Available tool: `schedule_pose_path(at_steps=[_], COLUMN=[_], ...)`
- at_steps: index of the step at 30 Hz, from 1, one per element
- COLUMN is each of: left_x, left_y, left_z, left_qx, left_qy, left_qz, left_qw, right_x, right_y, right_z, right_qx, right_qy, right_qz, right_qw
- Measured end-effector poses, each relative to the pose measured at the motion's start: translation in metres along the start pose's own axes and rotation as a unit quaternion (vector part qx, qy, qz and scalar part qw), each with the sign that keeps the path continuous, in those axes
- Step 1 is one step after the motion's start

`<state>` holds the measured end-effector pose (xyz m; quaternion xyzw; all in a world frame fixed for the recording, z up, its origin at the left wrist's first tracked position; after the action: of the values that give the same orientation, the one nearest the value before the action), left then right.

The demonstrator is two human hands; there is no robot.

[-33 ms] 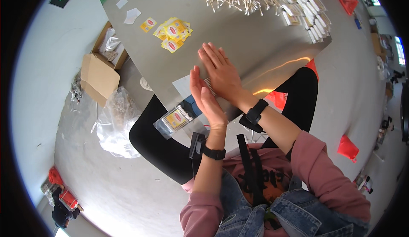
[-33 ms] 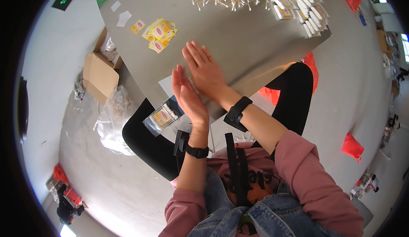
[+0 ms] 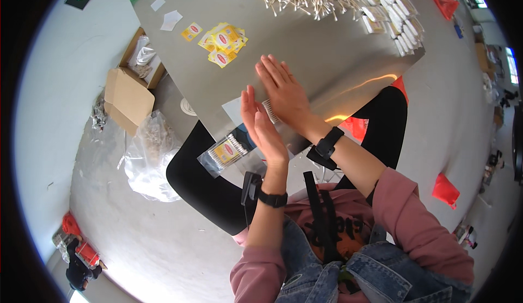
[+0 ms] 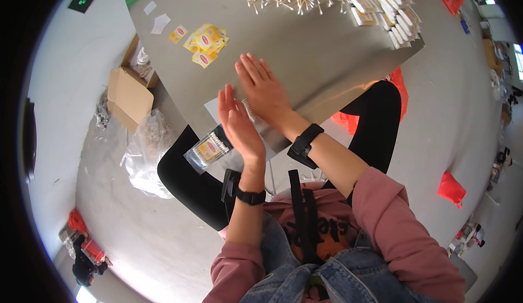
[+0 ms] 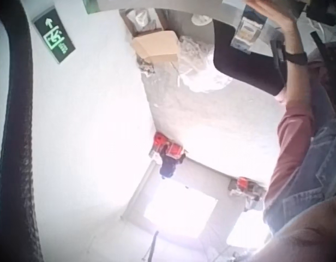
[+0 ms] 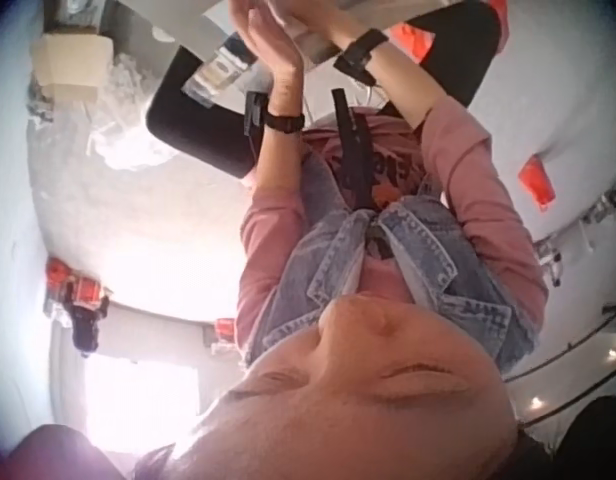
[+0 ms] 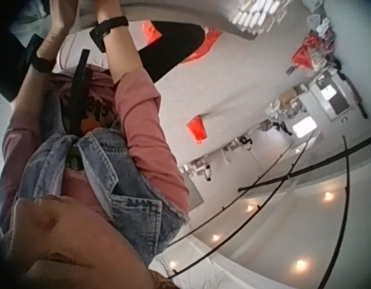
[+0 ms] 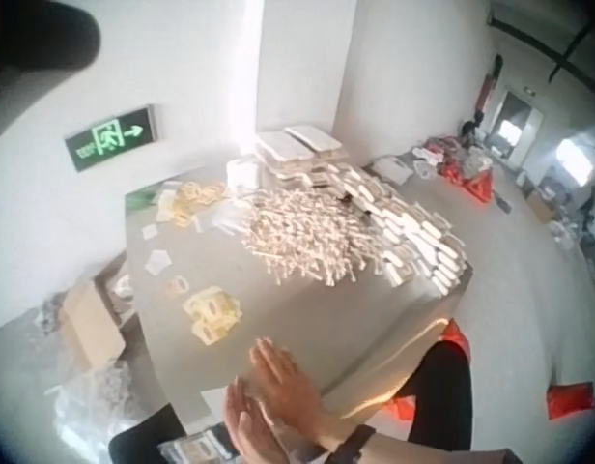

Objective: The person is sorting and packing cotton swabs into small plastic bags.

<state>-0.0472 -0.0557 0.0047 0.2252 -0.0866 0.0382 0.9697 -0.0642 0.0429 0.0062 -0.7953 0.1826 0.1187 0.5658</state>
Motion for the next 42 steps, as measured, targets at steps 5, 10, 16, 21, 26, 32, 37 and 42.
schedule_pose_path(at_steps=[5, 10, 16, 21, 26, 32, 37, 42], left_x=[-0.016, -0.037, -0.047, -0.048, -0.050, -0.053, -0.053, -0.053], left_y=[-0.065, -0.135, -0.117, -0.122, -0.126, -0.129, -0.129, -0.127], left_z=[0.072, 0.089, 0.066, 0.046, 0.038, 0.032, 0.032, 0.034], left_qx=[-0.206, -0.557, -0.715, -0.651, -0.580, -0.518, -0.517, -0.499], left_qy=[0.147, 0.200, 0.276, 0.146, 0.094, 0.069, 0.065, 0.071], left_qz=[0.039, 0.122, 0.083, 0.099, 0.078, 0.061, 0.061, 0.061], left_qw=[0.967, 0.797, 0.637, 0.738, 0.806, 0.851, 0.851, 0.861], right_x=[0.004, 0.003, 0.006, 0.006, 0.006, 0.006, 0.008, 0.009], right_y=[-0.002, -0.003, 0.002, 0.008, 0.010, 0.018, 0.020, 0.021], right_z=[0.009, -0.011, -0.046, -0.066, -0.076, -0.087, -0.087, -0.090], right_qx=[0.008, 0.016, 0.006, 0.002, -0.001, 0.003, -0.037, -0.019], right_qy=[-0.005, -0.007, -0.022, -0.030, -0.034, -0.052, -0.030, -0.048], right_qz=[-0.006, 0.005, 0.021, 0.016, 0.011, -0.011, -0.011, -0.025], right_qw=[1.000, 1.000, 1.000, 0.999, 0.999, 0.999, 0.999, 0.998])
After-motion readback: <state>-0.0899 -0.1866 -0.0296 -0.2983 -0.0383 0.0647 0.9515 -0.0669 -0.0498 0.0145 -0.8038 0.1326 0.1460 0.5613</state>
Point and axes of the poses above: each hand's wrist, its own x-axis away from the middle knuckle, its own y-axis out of the palm, z = x × y, the point moved 8 cm from there along -x, towards the middle knuckle, and after that the axes turned 8 degrees about z, right-handed, at the moved point
